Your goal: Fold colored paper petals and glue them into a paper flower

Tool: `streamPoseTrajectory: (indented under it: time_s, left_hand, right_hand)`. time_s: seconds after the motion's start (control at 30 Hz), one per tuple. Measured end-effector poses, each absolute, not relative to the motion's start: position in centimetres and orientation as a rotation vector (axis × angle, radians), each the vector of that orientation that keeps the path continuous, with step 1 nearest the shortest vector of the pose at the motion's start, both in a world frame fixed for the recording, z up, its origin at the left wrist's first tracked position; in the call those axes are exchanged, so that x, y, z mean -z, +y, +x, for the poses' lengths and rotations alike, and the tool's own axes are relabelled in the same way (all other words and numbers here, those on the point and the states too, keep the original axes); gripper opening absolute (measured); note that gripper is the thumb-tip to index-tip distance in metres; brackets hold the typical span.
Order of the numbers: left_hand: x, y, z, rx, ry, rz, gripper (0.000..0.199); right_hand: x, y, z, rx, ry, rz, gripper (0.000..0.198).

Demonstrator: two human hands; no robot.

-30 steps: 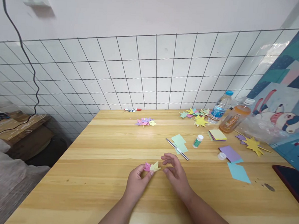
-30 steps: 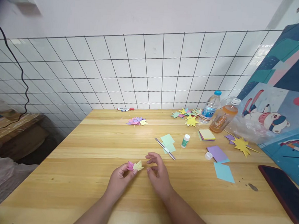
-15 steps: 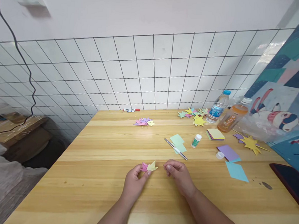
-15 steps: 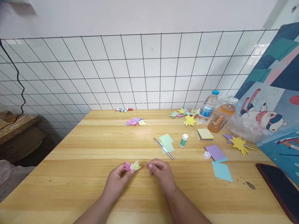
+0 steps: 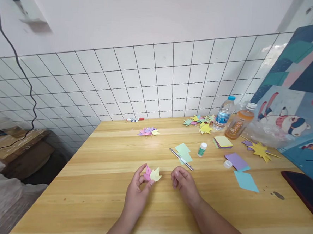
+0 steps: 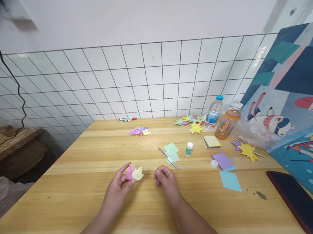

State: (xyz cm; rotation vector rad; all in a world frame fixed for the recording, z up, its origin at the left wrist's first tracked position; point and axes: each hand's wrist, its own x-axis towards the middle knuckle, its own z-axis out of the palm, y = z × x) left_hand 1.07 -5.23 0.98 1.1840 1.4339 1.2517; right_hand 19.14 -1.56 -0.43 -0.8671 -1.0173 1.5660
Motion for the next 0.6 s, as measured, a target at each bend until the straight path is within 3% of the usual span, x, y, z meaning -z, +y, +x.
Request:
streamPoseTrajectory:
  time_s: [0.33, 0.4, 0.5, 0.6]
  left_hand:
    - [-4.6, -2.1, 0.9, -1.398, 1.418, 1.239, 0.069]
    - [-4.5, -1.9, 1.1, -1.492, 1.506, 1.325, 0.054]
    - [-4.0, -2.1, 0.8, -1.715, 1.611, 1.629, 0.015]
    - [-4.0, -2.3, 0.0, -1.730, 1.533, 2.068, 0.003]
  right_hand:
    - [0.4, -1.5, 19.1, -1.639, -0.923, -0.767, 0.034]
    - [0.3, -1.5, 19.1, -1.645, -0.910, -0.755, 0.035]
    - [0.4, -1.5, 19.0, -1.665, -0.886, -0.735, 0.034]
    - [0.4, -1.4, 19.1, -1.686, -0.876, -0.727, 0.033]
